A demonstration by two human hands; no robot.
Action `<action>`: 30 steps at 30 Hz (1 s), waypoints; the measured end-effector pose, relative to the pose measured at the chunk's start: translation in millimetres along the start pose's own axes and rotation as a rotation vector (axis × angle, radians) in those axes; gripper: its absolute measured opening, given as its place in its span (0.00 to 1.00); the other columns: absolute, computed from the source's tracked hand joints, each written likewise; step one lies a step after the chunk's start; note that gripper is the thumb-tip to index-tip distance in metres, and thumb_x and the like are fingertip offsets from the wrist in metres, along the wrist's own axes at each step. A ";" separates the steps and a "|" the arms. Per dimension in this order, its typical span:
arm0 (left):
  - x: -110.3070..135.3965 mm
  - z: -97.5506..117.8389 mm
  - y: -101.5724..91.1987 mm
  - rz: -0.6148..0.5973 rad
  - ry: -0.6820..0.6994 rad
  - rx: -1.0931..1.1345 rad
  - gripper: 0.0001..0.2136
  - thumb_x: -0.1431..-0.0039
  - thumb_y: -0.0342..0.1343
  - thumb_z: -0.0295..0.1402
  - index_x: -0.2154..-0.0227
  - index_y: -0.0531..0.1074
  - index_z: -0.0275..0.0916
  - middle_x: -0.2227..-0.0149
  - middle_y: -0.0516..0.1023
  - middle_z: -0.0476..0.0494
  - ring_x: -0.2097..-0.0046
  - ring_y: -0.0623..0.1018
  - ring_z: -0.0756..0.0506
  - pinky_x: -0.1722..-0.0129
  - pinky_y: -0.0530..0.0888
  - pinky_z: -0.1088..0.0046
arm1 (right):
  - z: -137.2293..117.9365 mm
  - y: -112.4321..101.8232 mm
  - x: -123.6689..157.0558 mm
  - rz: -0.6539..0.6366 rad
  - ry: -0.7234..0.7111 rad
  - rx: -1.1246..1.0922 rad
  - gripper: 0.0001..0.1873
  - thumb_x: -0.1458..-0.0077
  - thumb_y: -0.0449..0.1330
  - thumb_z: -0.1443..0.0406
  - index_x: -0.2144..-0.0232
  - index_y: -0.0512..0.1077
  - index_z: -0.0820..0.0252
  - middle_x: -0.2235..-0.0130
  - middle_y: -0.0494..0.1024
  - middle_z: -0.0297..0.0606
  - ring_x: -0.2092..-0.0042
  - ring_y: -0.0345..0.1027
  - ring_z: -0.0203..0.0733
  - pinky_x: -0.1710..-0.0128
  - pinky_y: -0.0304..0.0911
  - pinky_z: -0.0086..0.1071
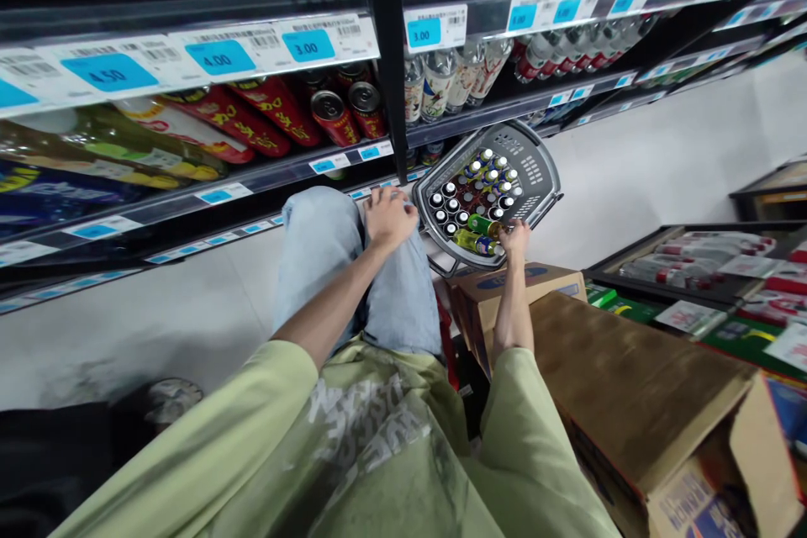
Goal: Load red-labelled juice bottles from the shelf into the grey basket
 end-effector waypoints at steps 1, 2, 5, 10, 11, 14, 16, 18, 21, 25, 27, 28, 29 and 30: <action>0.0 1.6 0.2 -0.004 0.001 0.001 0.19 0.36 0.51 0.31 0.49 0.83 0.38 0.38 0.75 0.31 0.33 0.66 0.23 0.33 0.64 0.39 | -10.2 -7.6 3.7 0.064 0.027 -0.068 0.15 0.45 0.63 0.61 0.57 0.78 0.63 0.52 0.83 0.52 0.50 0.75 0.52 0.43 0.69 0.41; 0.1 3.2 0.4 -0.008 0.002 -0.001 0.19 0.36 0.51 0.31 0.48 0.83 0.38 0.38 0.75 0.31 0.33 0.66 0.23 0.34 0.64 0.38 | -23.6 -13.7 10.3 0.126 0.052 -0.147 0.12 0.41 0.61 0.59 0.60 0.77 0.62 0.55 0.83 0.50 0.53 0.75 0.50 0.44 0.68 0.40; 0.3 6.2 0.2 -0.011 0.000 -0.043 0.19 0.36 0.52 0.31 0.48 0.83 0.38 0.37 0.76 0.32 0.33 0.66 0.25 0.34 0.64 0.41 | -92.3 -7.4 48.3 0.170 0.014 -0.358 0.19 0.32 0.55 0.51 0.69 0.71 0.57 0.67 0.80 0.39 0.63 0.72 0.44 0.52 0.68 0.36; -3.8 -1.7 -0.6 -0.019 0.007 -0.105 0.17 0.33 0.51 0.32 0.50 0.83 0.39 0.37 0.78 0.36 0.35 0.70 0.28 0.36 0.68 0.47 | -233.9 41.4 157.9 -0.005 -0.278 -0.492 0.15 0.25 0.47 0.57 0.59 0.69 0.57 0.58 0.79 0.42 0.57 0.71 0.45 0.51 0.67 0.36; -5.4 -6.0 -1.1 -0.018 0.006 -0.104 0.16 0.32 0.51 0.32 0.50 0.83 0.39 0.38 0.79 0.36 0.36 0.71 0.29 0.37 0.69 0.49 | -249.6 48.4 176.1 -0.034 -0.305 -0.486 0.14 0.25 0.46 0.58 0.55 0.69 0.58 0.55 0.79 0.45 0.54 0.71 0.46 0.49 0.67 0.38; -10.0 -19.5 -3.3 -0.001 0.002 -0.083 0.16 0.31 0.50 0.33 0.52 0.83 0.39 0.40 0.80 0.37 0.37 0.73 0.31 0.40 0.71 0.52 | -271.9 54.3 206.6 -0.064 -0.361 -0.430 0.15 0.24 0.44 0.61 0.47 0.67 0.61 0.47 0.78 0.52 0.47 0.72 0.51 0.44 0.67 0.43; -12.5 -25.4 -3.4 0.003 0.008 -0.069 0.15 0.30 0.51 0.33 0.51 0.83 0.39 0.40 0.80 0.38 0.37 0.73 0.31 0.41 0.72 0.53 | -276.1 51.7 210.5 -0.064 -0.398 -0.388 0.16 0.25 0.44 0.62 0.45 0.67 0.63 0.45 0.77 0.55 0.45 0.71 0.54 0.42 0.67 0.46; -13.9 -27.3 -2.5 -0.002 0.017 -0.063 0.15 0.29 0.51 0.32 0.51 0.83 0.40 0.39 0.80 0.39 0.37 0.73 0.32 0.41 0.72 0.54 | -275.7 49.1 207.3 -0.063 -0.402 -0.366 0.16 0.26 0.45 0.63 0.45 0.67 0.64 0.45 0.77 0.57 0.45 0.72 0.55 0.41 0.67 0.48; -11.5 -25.7 -3.2 -0.011 0.016 -0.070 0.15 0.28 0.51 0.32 0.50 0.82 0.38 0.39 0.80 0.39 0.37 0.73 0.32 0.40 0.72 0.54 | -272.3 46.9 202.6 -0.073 -0.360 -0.377 0.16 0.27 0.46 0.62 0.46 0.68 0.63 0.47 0.79 0.56 0.46 0.74 0.55 0.43 0.68 0.47; 2.2 -21.5 -4.2 -0.058 0.026 -0.049 0.17 0.26 0.49 0.30 0.45 0.80 0.32 0.38 0.78 0.31 0.36 0.71 0.30 0.38 0.71 0.52 | -265.4 45.3 208.1 -0.087 -0.307 -0.370 0.19 0.28 0.45 0.60 0.47 0.69 0.64 0.49 0.81 0.56 0.49 0.76 0.55 0.48 0.69 0.43; 8.0 -21.6 -7.6 -0.029 0.047 -0.051 0.16 0.27 0.52 0.30 0.46 0.81 0.34 0.38 0.79 0.34 0.36 0.72 0.33 0.37 0.72 0.55 | -262.1 46.4 211.4 -0.076 -0.310 -0.337 0.21 0.30 0.43 0.59 0.48 0.70 0.63 0.51 0.81 0.58 0.51 0.76 0.56 0.50 0.69 0.43; 9.6 -24.5 -8.8 -0.011 0.040 -0.053 0.14 0.29 0.54 0.30 0.47 0.82 0.35 0.39 0.80 0.35 0.37 0.73 0.34 0.37 0.72 0.55 | -262.0 47.5 212.7 -0.066 -0.329 -0.327 0.21 0.30 0.43 0.58 0.49 0.70 0.63 0.52 0.82 0.58 0.52 0.77 0.57 0.51 0.69 0.43; 10.5 -26.9 -8.9 -0.002 0.043 -0.038 0.14 0.29 0.55 0.30 0.47 0.82 0.36 0.39 0.80 0.36 0.37 0.73 0.34 0.36 0.72 0.55 | -262.6 48.6 214.0 -0.054 -0.353 -0.321 0.22 0.30 0.42 0.57 0.50 0.70 0.63 0.52 0.82 0.58 0.52 0.77 0.58 0.52 0.69 0.43; 10.9 -29.0 -8.9 0.004 0.053 0.015 0.15 0.29 0.55 0.30 0.47 0.82 0.36 0.37 0.78 0.35 0.35 0.71 0.34 0.34 0.71 0.53 | -264.0 49.6 215.5 -0.039 -0.384 -0.320 0.22 0.31 0.42 0.56 0.50 0.70 0.63 0.53 0.82 0.58 0.53 0.77 0.58 0.52 0.68 0.43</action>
Point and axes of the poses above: each hand's wrist, its own x-axis away from the middle knuckle, its own y-axis out of the palm, z = x × y, the point moved 10 cm from there along -x, towards the middle knuckle
